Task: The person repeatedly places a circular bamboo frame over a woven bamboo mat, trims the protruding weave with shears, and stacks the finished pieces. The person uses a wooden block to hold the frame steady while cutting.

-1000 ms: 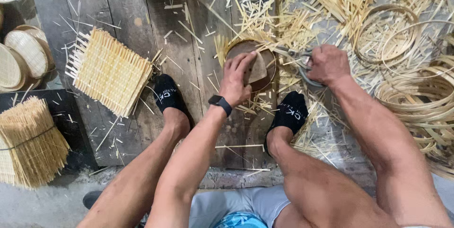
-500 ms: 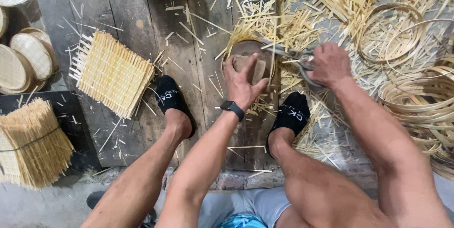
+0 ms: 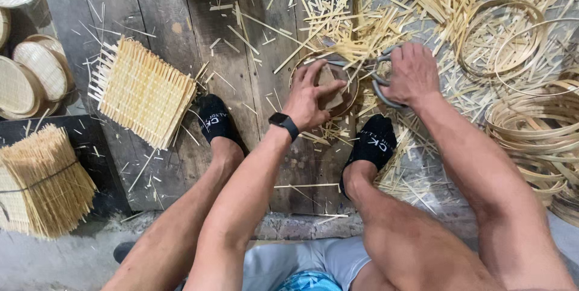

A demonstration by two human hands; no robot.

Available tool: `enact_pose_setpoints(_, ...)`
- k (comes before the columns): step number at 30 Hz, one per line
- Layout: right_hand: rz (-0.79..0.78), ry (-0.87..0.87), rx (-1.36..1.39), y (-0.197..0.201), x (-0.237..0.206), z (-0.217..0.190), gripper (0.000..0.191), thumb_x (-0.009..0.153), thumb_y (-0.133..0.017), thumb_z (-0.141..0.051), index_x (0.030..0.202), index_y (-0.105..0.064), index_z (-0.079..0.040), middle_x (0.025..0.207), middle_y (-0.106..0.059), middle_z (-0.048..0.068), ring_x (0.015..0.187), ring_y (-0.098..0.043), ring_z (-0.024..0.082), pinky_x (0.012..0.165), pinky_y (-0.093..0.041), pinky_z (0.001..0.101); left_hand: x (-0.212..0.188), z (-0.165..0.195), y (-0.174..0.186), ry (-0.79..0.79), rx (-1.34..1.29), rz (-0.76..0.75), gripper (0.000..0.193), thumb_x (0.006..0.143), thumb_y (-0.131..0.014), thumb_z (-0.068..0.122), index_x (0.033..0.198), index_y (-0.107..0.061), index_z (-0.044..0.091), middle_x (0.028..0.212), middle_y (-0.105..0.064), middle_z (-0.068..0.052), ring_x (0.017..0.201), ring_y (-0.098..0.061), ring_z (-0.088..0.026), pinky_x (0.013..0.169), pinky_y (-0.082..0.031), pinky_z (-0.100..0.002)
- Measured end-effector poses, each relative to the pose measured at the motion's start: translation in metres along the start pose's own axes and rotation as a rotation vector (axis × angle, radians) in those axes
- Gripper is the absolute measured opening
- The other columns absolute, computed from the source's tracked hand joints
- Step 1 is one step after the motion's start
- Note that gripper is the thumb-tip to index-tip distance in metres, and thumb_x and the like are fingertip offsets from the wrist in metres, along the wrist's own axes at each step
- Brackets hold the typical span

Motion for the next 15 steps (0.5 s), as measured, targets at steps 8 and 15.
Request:
enact_pose_setpoints(8,-0.264,-0.094,0.135,-0.003,-0.014,0.014,0.036,0.105,-0.062,-0.042,0.096,-0.063,-0.007,0.084,-0.056,0.006,0.073,-0.055,0.018,0.063,-0.051,0.0338,-0.020,0.002,-0.015,0.277,-0.244,0.434,0.112,0.065,-0.087,0.027,0.158,-0.026,0.021,0.154,-0.027,-0.028,0.141,-0.034,-0.047,0.113,-0.037,-0.059)
enact_pose_setpoints(15,-0.150,-0.068,0.094,0.009,-0.007,0.007,0.025,0.086,-0.069,-0.029,0.102,-0.067,-0.009,0.084,-0.059,0.007,0.076,-0.057,0.018,0.065,-0.052,0.0321,-0.018,0.002,-0.023,0.096,-0.156,0.401,0.110,0.066,-0.081,0.017,0.162,-0.028,0.024,0.154,-0.043,-0.023,0.141,-0.046,-0.044,0.120,-0.040,-0.048)
Point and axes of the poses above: each hand's wrist, its own x-axis towards the middle knuckle, its own y-axis out of the back of the hand, z = x × y, the point moved 3 cm from there along x, towards the middle knuckle
